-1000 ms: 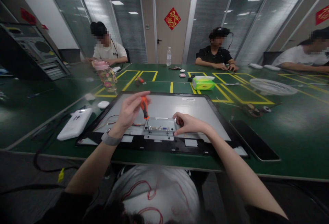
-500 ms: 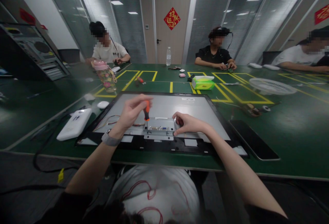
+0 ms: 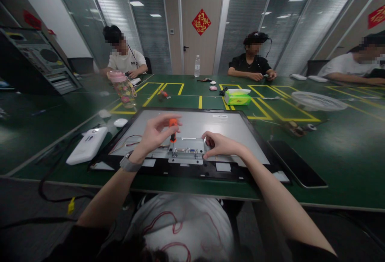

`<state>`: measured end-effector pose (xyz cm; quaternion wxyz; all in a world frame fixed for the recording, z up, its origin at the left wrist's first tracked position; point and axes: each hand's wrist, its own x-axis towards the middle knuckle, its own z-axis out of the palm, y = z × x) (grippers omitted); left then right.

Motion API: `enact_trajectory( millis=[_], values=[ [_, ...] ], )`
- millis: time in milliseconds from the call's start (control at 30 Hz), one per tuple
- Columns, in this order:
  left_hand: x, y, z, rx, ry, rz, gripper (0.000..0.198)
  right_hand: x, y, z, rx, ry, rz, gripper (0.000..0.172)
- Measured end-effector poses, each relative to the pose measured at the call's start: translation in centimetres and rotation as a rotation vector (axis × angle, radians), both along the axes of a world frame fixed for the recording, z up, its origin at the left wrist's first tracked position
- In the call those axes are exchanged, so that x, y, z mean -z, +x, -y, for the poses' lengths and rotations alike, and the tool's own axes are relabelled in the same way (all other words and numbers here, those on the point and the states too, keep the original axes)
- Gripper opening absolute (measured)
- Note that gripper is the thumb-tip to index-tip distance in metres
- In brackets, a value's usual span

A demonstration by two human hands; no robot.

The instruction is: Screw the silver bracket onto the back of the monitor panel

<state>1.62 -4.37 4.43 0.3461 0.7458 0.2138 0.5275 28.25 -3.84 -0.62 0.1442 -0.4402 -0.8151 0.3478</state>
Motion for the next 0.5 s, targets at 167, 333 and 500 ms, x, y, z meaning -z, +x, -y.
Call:
enact_trajectory(
  millis=[167, 333, 500],
  values=[
    [0.3, 0.3, 0.0, -0.103, 0.02, 0.001, 0.023, 0.1, -0.1, 0.0, -0.007, 0.006, 0.001, 0.064],
    [0.3, 0.1, -0.2, -0.148, 0.08, -0.026, 0.023, -0.4, 0.2, 0.3, -0.022, -0.006, -0.025, 0.068],
    [0.2, -0.1, -0.2, -0.177, 0.102, -0.041, 0.024, -1.4, -0.9, 0.7, 0.067, 0.2, -0.162, 0.054]
  ],
)
